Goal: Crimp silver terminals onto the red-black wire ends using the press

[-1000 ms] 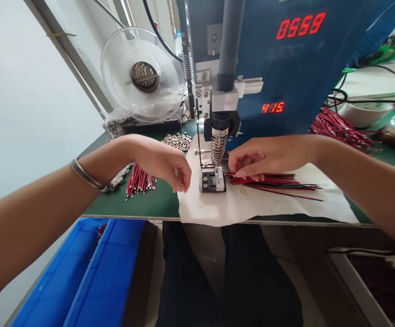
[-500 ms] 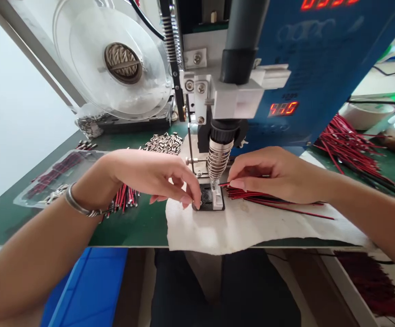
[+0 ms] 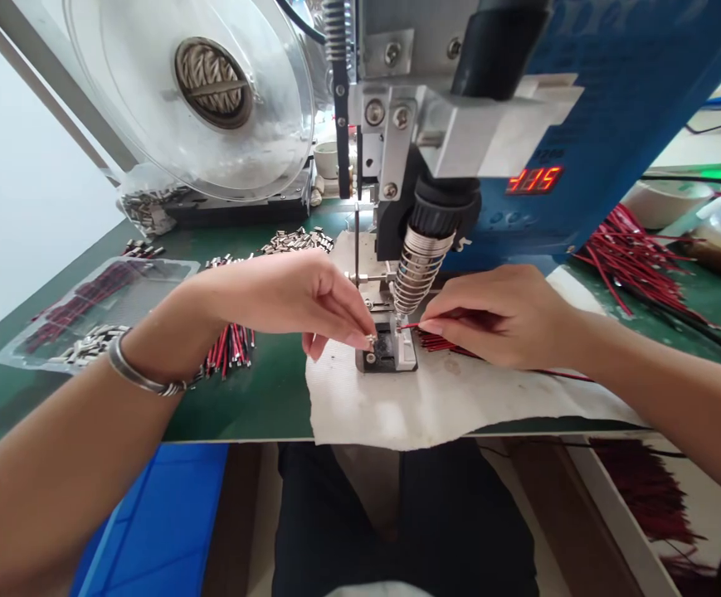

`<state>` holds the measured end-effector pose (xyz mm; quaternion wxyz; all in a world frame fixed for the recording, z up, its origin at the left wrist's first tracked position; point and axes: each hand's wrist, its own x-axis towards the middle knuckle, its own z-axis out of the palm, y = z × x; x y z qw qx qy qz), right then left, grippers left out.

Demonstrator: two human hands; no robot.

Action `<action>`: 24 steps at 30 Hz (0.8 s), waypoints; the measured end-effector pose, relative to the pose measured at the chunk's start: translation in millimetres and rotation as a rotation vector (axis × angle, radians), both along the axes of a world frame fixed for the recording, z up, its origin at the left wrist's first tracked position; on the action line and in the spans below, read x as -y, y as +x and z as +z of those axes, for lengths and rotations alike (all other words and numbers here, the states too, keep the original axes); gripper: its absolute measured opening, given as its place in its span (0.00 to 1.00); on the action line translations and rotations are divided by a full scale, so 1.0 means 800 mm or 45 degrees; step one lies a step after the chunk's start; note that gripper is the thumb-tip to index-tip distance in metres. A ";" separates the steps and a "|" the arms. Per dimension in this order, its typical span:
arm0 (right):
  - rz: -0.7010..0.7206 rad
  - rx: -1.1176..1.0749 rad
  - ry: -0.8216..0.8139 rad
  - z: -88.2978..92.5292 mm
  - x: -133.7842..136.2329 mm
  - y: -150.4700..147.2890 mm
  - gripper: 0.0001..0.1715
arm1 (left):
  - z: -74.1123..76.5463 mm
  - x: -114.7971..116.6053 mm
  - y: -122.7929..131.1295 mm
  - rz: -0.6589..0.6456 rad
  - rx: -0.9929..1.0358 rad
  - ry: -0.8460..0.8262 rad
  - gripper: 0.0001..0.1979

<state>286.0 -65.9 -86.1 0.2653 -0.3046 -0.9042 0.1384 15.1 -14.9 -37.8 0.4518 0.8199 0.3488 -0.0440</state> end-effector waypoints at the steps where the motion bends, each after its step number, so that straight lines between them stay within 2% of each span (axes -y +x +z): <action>1: -0.002 0.008 0.011 0.000 0.000 0.000 0.12 | -0.001 0.000 0.001 0.001 0.008 0.016 0.10; 7: -0.002 0.066 0.106 0.001 0.002 0.000 0.11 | -0.005 0.005 0.008 -0.001 0.085 0.109 0.09; 13: -0.001 0.082 0.092 0.003 0.004 -0.001 0.12 | -0.001 0.009 0.010 -0.116 0.034 0.151 0.11; 24: -0.026 0.109 0.076 0.003 0.005 -0.003 0.13 | -0.002 0.010 0.008 -0.139 -0.030 0.238 0.21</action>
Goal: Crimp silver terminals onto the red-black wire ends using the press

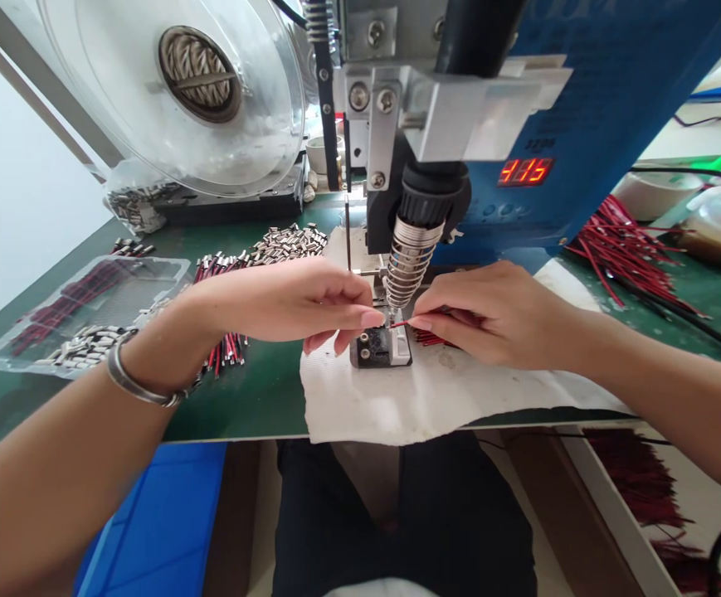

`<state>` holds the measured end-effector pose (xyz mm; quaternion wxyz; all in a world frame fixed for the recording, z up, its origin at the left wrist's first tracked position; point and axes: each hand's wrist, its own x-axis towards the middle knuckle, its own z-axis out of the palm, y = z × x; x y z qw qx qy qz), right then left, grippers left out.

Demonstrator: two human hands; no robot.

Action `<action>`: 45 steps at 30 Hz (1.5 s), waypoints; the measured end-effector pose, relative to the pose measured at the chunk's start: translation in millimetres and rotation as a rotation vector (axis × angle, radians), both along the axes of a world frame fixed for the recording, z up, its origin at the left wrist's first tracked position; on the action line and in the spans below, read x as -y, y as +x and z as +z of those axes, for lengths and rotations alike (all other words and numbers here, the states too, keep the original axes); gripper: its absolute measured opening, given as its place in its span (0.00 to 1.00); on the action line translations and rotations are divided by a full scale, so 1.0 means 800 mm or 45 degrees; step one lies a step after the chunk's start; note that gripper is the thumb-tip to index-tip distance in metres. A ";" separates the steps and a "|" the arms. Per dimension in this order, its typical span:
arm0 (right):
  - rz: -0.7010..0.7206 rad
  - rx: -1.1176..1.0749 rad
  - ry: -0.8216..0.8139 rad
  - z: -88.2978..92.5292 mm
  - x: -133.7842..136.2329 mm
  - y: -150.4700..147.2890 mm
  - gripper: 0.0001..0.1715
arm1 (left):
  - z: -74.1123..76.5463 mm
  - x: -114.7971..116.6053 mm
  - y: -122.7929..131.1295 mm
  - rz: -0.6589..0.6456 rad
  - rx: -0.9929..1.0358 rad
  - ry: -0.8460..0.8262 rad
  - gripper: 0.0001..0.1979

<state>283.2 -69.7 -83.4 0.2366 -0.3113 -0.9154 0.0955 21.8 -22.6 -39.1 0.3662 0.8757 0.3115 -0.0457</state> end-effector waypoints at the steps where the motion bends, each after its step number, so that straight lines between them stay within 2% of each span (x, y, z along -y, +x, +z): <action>1: -0.001 0.000 0.004 0.000 0.000 0.000 0.13 | 0.000 0.000 0.000 -0.004 0.001 -0.003 0.21; 14: -0.027 0.006 -0.002 0.000 0.003 -0.002 0.12 | 0.001 0.005 0.001 -0.024 0.137 -0.102 0.12; 30: -0.055 -0.017 0.010 0.000 0.005 -0.003 0.13 | -0.007 0.005 0.006 -0.026 0.065 0.014 0.15; 45: -0.128 -0.071 0.043 0.002 0.012 -0.009 0.11 | -0.010 0.005 0.006 -0.099 0.219 0.022 0.12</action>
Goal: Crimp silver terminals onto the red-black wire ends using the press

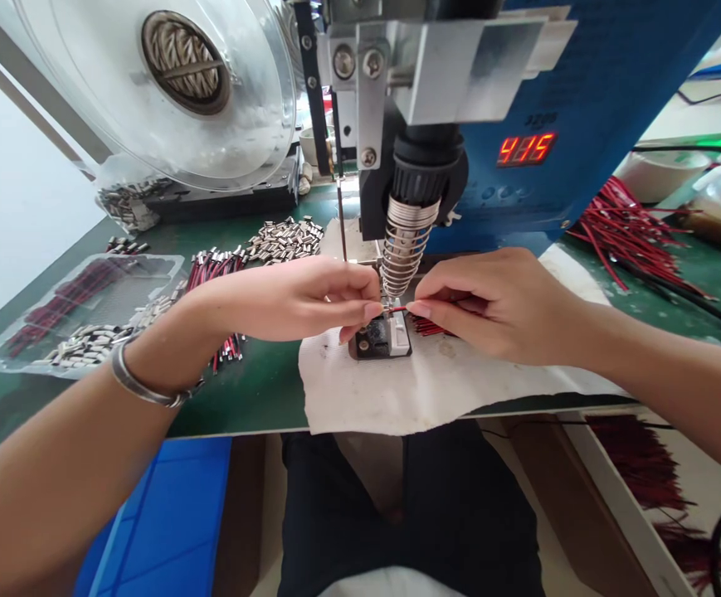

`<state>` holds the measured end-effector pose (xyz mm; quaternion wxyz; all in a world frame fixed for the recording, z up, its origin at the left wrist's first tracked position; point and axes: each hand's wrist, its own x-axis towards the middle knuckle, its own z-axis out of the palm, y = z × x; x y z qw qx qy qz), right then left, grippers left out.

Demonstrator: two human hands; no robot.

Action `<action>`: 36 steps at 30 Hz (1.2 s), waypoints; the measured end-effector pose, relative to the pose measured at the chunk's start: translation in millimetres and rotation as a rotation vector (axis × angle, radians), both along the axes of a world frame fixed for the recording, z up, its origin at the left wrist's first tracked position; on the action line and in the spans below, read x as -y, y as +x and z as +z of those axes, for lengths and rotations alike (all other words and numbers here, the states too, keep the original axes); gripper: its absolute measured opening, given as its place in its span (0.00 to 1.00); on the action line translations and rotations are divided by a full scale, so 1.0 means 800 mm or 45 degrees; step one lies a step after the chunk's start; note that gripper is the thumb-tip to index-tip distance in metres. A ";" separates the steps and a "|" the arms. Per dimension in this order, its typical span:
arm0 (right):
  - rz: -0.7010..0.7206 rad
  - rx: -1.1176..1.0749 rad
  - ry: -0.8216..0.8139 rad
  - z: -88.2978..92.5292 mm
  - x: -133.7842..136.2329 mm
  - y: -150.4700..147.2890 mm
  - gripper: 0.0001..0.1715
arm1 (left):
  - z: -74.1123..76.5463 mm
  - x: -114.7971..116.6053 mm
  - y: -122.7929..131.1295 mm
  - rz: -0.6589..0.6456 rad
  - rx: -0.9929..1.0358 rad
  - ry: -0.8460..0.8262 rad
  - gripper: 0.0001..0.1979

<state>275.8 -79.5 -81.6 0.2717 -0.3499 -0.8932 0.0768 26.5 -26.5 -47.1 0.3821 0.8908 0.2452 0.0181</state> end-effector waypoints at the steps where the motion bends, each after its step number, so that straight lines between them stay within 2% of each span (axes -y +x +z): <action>1: -0.005 -0.002 -0.001 0.000 0.000 0.000 0.10 | 0.000 0.000 0.000 0.000 0.004 0.001 0.12; 13: -0.015 -0.019 0.021 0.000 0.003 -0.002 0.10 | -0.001 -0.001 0.000 0.001 -0.005 0.013 0.13; 36: -0.102 -0.038 -0.137 0.004 0.005 -0.006 0.11 | 0.000 0.001 0.002 0.017 -0.004 0.004 0.12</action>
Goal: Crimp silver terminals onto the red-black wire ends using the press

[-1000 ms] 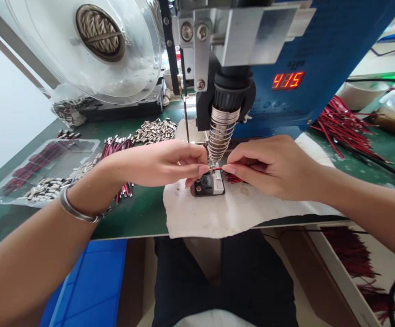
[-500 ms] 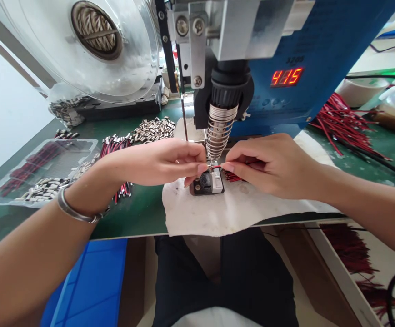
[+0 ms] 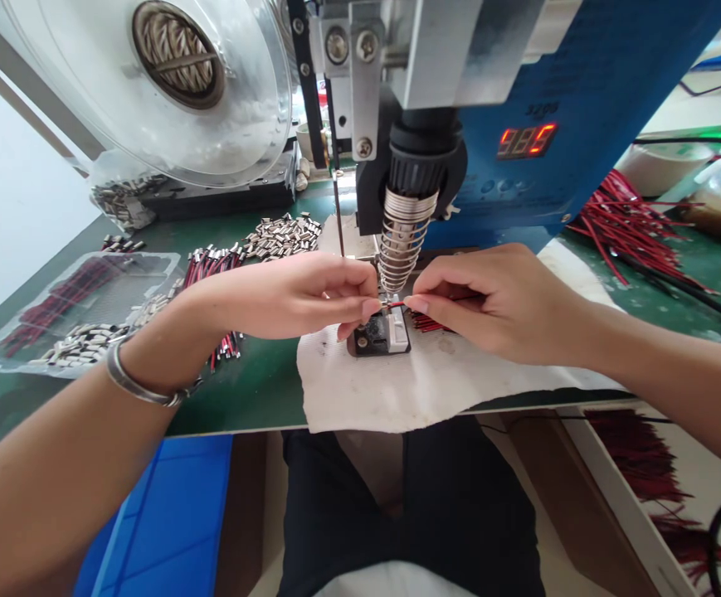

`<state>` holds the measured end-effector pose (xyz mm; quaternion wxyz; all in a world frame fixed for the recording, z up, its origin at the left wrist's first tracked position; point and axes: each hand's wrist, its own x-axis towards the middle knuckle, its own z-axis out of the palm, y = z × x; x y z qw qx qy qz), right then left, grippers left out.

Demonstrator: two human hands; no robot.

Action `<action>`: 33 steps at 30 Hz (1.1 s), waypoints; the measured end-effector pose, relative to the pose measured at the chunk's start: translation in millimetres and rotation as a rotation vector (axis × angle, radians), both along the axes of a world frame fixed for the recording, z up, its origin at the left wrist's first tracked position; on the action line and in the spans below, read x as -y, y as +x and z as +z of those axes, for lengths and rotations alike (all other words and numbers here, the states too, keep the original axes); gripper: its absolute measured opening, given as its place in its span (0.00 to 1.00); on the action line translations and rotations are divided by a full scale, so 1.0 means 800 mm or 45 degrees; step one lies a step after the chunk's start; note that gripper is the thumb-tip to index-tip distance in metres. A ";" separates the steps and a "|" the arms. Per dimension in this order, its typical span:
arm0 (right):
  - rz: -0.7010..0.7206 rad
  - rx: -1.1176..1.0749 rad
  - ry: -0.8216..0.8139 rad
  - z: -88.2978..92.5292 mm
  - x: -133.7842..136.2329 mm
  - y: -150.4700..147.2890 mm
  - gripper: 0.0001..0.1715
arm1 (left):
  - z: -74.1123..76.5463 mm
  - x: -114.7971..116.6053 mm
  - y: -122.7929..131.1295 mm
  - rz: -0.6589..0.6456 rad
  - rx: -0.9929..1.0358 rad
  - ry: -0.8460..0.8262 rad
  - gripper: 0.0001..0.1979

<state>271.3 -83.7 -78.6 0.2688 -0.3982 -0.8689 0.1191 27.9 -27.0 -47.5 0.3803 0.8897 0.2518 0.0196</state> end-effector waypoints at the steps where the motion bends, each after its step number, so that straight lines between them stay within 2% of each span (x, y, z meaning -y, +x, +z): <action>1: 0.001 0.001 0.000 0.000 0.000 0.000 0.11 | 0.000 0.000 0.000 -0.001 0.001 0.005 0.12; 33: -0.017 0.000 0.017 -0.001 0.002 -0.001 0.11 | -0.003 0.000 0.000 -0.013 0.028 -0.028 0.11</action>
